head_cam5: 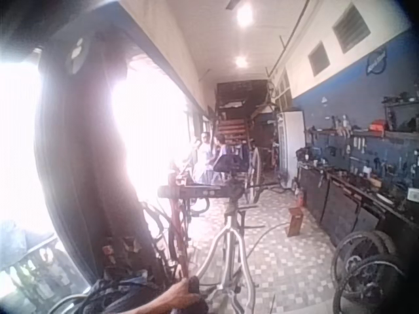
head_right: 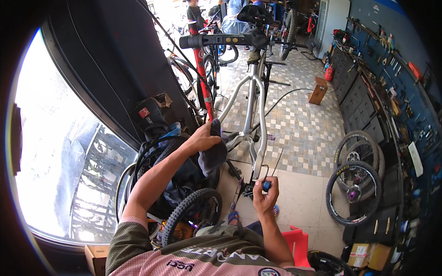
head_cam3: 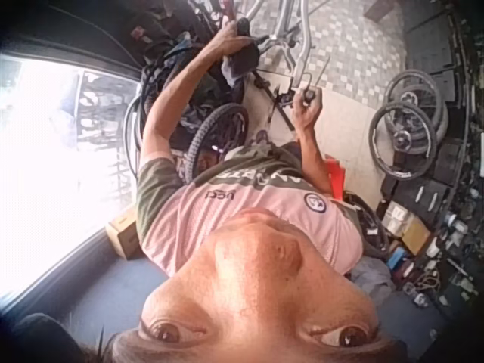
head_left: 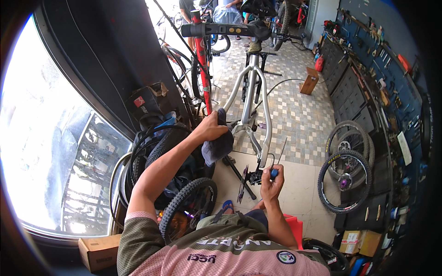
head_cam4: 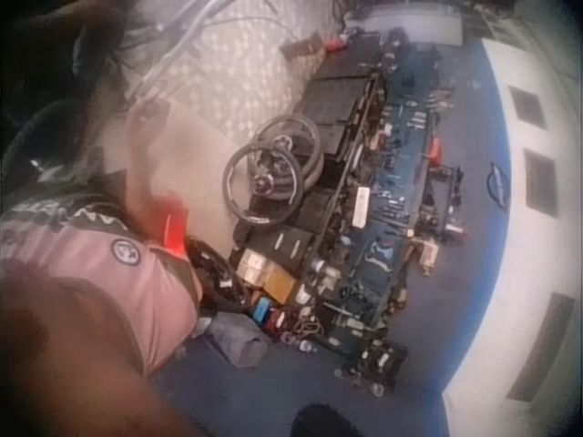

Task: The person wipes the bicycle frame with a cloth, then removes the rear wheel and uses a tire lever to work on the tire. The person handles the wheel and tire while standing in a bicycle repair shop.

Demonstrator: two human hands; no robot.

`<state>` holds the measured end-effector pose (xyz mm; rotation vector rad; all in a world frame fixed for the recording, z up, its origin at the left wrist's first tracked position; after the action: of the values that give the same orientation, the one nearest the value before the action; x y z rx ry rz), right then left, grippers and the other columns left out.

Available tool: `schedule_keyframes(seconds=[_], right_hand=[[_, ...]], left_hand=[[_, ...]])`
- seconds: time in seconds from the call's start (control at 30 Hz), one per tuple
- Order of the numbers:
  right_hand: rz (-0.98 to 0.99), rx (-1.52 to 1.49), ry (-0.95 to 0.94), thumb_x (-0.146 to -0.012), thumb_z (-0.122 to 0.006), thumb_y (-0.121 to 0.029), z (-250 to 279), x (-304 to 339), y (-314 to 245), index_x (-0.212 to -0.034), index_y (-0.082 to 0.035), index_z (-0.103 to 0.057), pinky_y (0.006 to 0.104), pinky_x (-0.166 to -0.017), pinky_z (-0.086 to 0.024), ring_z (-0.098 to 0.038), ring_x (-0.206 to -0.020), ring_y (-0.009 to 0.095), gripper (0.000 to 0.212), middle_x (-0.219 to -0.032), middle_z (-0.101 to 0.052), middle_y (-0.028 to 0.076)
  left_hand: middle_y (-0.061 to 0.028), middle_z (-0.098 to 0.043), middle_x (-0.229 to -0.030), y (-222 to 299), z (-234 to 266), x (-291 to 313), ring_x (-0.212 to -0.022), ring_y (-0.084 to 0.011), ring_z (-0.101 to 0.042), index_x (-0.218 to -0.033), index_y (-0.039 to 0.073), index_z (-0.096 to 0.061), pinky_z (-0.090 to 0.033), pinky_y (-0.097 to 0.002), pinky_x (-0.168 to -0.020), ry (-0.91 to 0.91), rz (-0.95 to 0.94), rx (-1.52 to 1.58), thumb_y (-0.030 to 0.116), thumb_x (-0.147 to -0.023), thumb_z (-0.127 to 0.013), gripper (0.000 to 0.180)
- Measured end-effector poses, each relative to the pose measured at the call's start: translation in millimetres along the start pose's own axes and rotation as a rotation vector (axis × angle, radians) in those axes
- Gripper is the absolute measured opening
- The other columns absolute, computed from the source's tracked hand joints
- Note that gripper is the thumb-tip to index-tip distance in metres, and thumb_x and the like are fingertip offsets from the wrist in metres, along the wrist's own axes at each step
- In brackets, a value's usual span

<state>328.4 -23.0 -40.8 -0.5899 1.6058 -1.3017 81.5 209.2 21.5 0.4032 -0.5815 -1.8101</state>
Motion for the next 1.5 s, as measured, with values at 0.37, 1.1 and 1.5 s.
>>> schedule_keyframes(seconds=[0.37,1.1,1.5], right_hand=[[0.063,0.06,-0.047,-0.1,-0.062,-0.013,-1.7,-3.8,-4.9,-0.097,-0.005,-0.048,0.0261,-0.064,-0.044,-0.05,-0.07,0.008,0.017,-0.083,-0.055,0.002],[0.124,0.134,-0.087,-0.086,-0.072,-0.01,-0.1,-18.6,-33.0,-0.095,-0.003,-0.054,0.0373,-0.067,-0.047,-0.056,-0.075,0.026,0.021,-0.087,-0.055,0.012],[0.113,0.203,-0.036,-0.093,-0.067,-0.009,-0.7,-7.0,-31.7,-0.094,-0.003,-0.052,0.0364,-0.065,-0.044,-0.052,-0.069,0.024,0.017,-0.084,-0.053,0.011]], left_hand=[[-0.0354,-0.07,-0.107,17.7,1.8,-61.3,-0.106,-0.0524,-0.067,-0.109,-0.008,-0.066,-0.051,-0.0574,-0.095,0.166,0.03,0.021,0.044,-0.106,-0.053,0.054],[-0.0289,-0.072,-0.116,68.8,-10.9,-293.6,-0.112,-0.0463,-0.068,-0.111,-0.001,-0.074,-0.054,-0.0544,-0.097,0.233,-0.007,-0.099,0.046,-0.11,-0.041,0.057],[-0.0368,-0.065,-0.125,25.6,-28.6,-247.2,-0.122,-0.0506,-0.062,-0.117,-0.009,-0.07,-0.048,-0.0535,-0.106,0.166,0.001,-0.03,0.038,-0.109,-0.038,0.058]])
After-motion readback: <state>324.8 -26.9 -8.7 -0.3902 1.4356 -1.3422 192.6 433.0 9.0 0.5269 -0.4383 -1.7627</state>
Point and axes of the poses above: each hand's wrist, its own x-axis away from the middle knuckle, its own z-axis out of the back of the hand, y = z × x, the point moved 8 cm from there along -x, towards the middle knuckle
